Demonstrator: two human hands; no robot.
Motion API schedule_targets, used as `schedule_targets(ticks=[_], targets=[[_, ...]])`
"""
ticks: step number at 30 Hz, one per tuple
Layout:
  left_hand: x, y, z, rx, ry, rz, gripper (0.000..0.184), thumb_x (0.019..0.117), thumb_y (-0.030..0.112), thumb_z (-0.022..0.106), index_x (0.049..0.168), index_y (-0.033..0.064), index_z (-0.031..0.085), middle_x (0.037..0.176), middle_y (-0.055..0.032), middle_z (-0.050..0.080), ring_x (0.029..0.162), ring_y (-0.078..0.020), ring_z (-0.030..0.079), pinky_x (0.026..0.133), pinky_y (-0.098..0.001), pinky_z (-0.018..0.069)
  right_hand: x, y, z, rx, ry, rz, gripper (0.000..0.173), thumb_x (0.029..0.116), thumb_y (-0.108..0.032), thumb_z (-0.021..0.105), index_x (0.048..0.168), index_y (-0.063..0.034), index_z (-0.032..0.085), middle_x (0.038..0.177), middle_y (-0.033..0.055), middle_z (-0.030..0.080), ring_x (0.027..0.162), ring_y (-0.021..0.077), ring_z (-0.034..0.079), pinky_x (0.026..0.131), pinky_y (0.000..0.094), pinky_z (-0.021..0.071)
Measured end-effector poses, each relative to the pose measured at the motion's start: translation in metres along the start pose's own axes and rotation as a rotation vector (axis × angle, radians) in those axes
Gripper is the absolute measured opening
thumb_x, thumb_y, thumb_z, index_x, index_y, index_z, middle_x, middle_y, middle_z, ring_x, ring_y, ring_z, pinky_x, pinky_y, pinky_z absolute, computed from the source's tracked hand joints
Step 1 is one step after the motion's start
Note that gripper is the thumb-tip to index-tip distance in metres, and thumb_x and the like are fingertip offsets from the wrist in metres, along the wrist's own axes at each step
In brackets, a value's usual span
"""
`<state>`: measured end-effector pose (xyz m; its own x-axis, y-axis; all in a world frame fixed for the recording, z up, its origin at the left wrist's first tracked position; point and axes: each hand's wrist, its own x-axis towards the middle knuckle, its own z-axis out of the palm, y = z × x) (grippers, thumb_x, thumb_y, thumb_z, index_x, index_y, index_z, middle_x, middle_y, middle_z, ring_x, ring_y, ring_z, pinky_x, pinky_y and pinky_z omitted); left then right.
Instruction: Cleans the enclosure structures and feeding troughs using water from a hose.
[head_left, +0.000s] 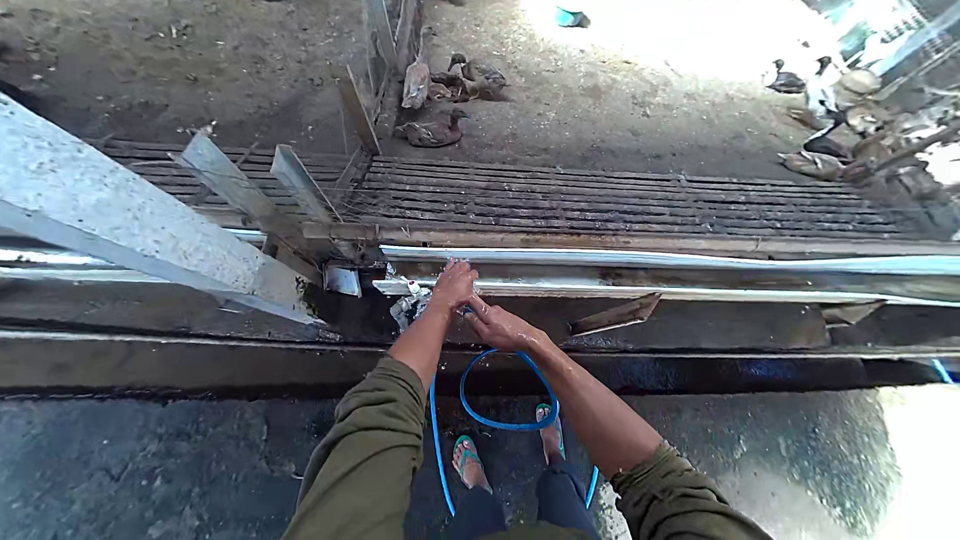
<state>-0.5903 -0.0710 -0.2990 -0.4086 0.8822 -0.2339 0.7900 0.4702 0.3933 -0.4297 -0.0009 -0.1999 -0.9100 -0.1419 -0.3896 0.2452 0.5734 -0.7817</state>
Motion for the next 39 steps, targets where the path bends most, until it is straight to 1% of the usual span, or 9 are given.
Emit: schedule_targets(ticks=[3, 5, 8, 12, 17, 20, 28, 34, 39], targets=[[-0.006, -0.002, -0.012, -0.045, -0.113, -0.004, 0.035, 0.0983, 0.013, 0.062, 0.131, -0.0003, 0.065, 0.134, -0.0237, 0.062, 0.132, -0.039, 0.055, 0.119, -0.0555, 0.0342, -0.003, -0.006, 0.006, 0.01, 0.031, 0.021, 0.043, 0.1133, -0.026, 0.031, 0.152, -0.0094, 0.041, 0.099, 0.0172, 0.065, 0.083, 0.0281, 0.064, 0.083, 0.0474, 0.0532], [-0.006, -0.005, -0.018, -0.068, -0.214, -0.053, 0.042, 0.0951, 0.012, 0.067, 0.136, 0.0032, 0.062, 0.138, -0.0236, 0.06, 0.131, -0.0409, 0.056, 0.109, -0.0594, 0.0446, -0.002, 0.003, 0.007, 0.003, 0.051, 0.094, 0.044, 0.1132, -0.023, 0.031, 0.154, -0.0089, 0.038, 0.112, 0.0226, 0.066, 0.093, 0.0335, 0.067, 0.089, 0.0523, 0.0531], [-0.01, -0.015, -0.03, -0.09, -0.298, -0.068, 0.04, 0.0969, 0.003, 0.059, 0.136, 0.0015, 0.061, 0.137, -0.0254, 0.06, 0.132, -0.0425, 0.055, 0.11, -0.0605, 0.0422, 0.0, 0.041, 0.003, 0.033, 0.128, 0.273, 0.045, 0.1135, -0.023, 0.029, 0.156, -0.0095, 0.035, 0.121, 0.0249, 0.065, 0.102, 0.0366, 0.068, 0.093, 0.0552, 0.0524], [-0.034, -0.056, -0.04, -0.199, -0.235, -0.147, 0.033, 0.1022, 0.004, 0.051, 0.133, 0.0009, 0.064, 0.131, -0.0256, 0.064, 0.126, -0.0429, 0.06, 0.107, -0.0617, 0.0434, -0.018, 0.077, -0.021, 0.083, 0.287, 0.531, 0.043, 0.1133, -0.023, 0.028, 0.154, -0.0094, 0.035, 0.114, 0.0232, 0.065, 0.088, 0.0341, 0.067, 0.08, 0.0523, 0.0545], [-0.079, -0.135, -0.047, -0.841, 0.029, -0.698, 0.043, 0.1063, 0.025, 0.053, 0.146, 0.0094, 0.049, 0.146, -0.0245, 0.051, 0.129, -0.0445, 0.054, 0.095, -0.0692, 0.0484, -0.056, 0.117, -0.046, 0.255, 0.506, 0.75, 0.041, 0.1132, -0.027, 0.029, 0.151, -0.0116, 0.036, 0.096, 0.0164, 0.06, 0.067, 0.0251, 0.058, 0.064, 0.0435, 0.0511], [-0.096, -0.185, -0.046, -0.512, -0.039, -0.704, 0.044, 0.1023, 0.027, 0.062, 0.14, 0.0032, 0.058, 0.14, -0.0288, 0.057, 0.132, -0.0459, 0.053, 0.106, -0.0679, 0.0408, -0.059, 0.107, -0.042, 0.226, 0.465, 0.697, 0.041, 0.1139, -0.03, 0.027, 0.149, -0.0112, 0.038, 0.095, 0.0159, 0.06, 0.067, 0.0246, 0.058, 0.065, 0.0431, 0.0515], [-0.128, -0.206, -0.078, -0.359, 0.065, -0.766, 0.057, 0.1, 0.036, 0.066, 0.142, -0.0006, 0.054, 0.142, -0.0325, 0.054, 0.137, -0.0481, 0.048, 0.112, -0.0668, 0.0358, -0.083, 0.106, -0.047, 0.2, 0.569, 0.834, 0.045, 0.1134, -0.03, 0.027, 0.152, -0.0099, 0.039, 0.116, 0.024, 0.064, 0.092, 0.035, 0.066, 0.08, 0.0519, 0.0531], [-0.156, -0.221, -0.061, -0.232, 0.035, -0.828, 0.047, 0.106, 0.036, 0.05, 0.127, -0.0027, 0.066, 0.129, -0.0306, 0.064, 0.127, -0.047, 0.058, 0.106, -0.0673, 0.0414, -0.096, 0.11, -0.052, 0.261, 0.634, 0.859, 0.041, 0.113, -0.032, 0.029, 0.146, -0.0121, 0.042, 0.099, 0.0159, 0.061, 0.073, 0.0254, 0.06, 0.067, 0.0437, 0.0513], [-0.176, -0.233, -0.026, -0.464, 0.041, -0.861, 0.041, 0.109, 0.022, 0.039, 0.141, -0.0001, 0.054, 0.132, -0.0282, 0.062, 0.118, -0.0433, 0.064, 0.099, -0.061, 0.0491, -0.081, 0.092, -0.043, 0.319, 0.567, 0.739, 0.035, 0.1127, -0.032, 0.032, 0.139, -0.013, 0.046, 0.084, 0.0082, 0.053, 0.06, 0.0183, 0.05, 0.057, 0.0367, 0.0459]])
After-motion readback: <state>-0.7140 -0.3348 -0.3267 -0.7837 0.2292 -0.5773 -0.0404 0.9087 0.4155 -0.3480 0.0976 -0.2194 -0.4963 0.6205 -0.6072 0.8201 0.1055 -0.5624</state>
